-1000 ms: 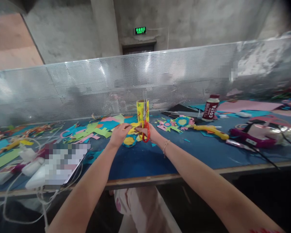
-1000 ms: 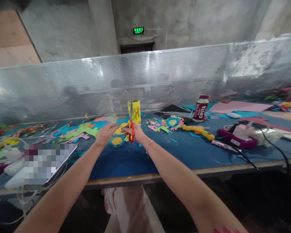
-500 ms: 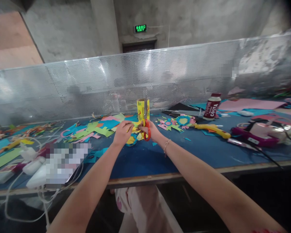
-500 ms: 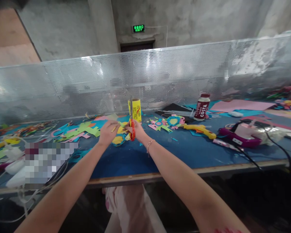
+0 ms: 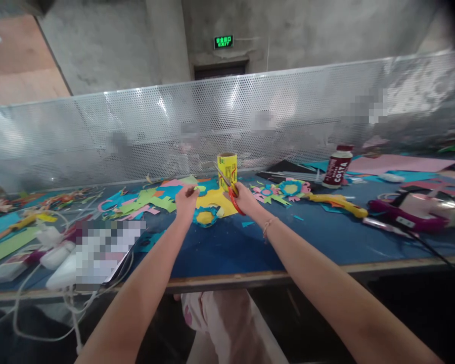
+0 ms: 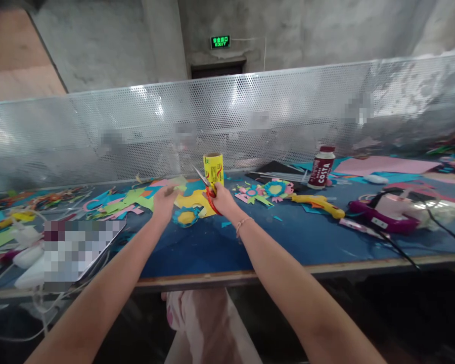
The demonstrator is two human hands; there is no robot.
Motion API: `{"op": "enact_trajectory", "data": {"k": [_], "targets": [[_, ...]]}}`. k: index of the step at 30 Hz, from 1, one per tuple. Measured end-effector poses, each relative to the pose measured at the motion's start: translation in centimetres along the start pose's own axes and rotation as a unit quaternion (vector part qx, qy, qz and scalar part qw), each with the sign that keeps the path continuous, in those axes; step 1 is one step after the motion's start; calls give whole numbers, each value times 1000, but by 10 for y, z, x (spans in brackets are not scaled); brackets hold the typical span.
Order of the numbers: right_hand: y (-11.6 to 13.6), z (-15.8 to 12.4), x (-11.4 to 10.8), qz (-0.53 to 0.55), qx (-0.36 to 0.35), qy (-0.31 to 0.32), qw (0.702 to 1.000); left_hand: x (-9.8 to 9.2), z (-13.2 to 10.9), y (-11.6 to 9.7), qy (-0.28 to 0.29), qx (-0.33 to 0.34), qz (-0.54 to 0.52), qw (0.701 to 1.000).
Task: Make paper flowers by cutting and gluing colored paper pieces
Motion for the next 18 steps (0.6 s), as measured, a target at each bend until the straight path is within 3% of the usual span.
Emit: {"op": "enact_trajectory", "data": {"k": [3, 7, 11, 18], "targets": [[-3, -3, -7, -130, 9, 13, 991, -7, 10, 12, -45, -97, -102, 989], [1, -11, -5, -206, 18, 68, 976, -15, 17, 19, -65, -160, -188, 967], [7, -16, 1, -259, 6, 69, 963, -17, 18, 17, -55, -171, -225, 958], [13, -17, 2, -262, 1, 71, 963, -14, 15, 15, -29, -169, -225, 959]]}}
Point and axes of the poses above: each hand's wrist, its own z-axis towards the middle knuckle, its own x-axis out of the palm, y = z × x, the point moved 1 cm from there along z, towards the middle knuckle, and after that the axes turned 2 degrees about z, right-handed, at the moved point
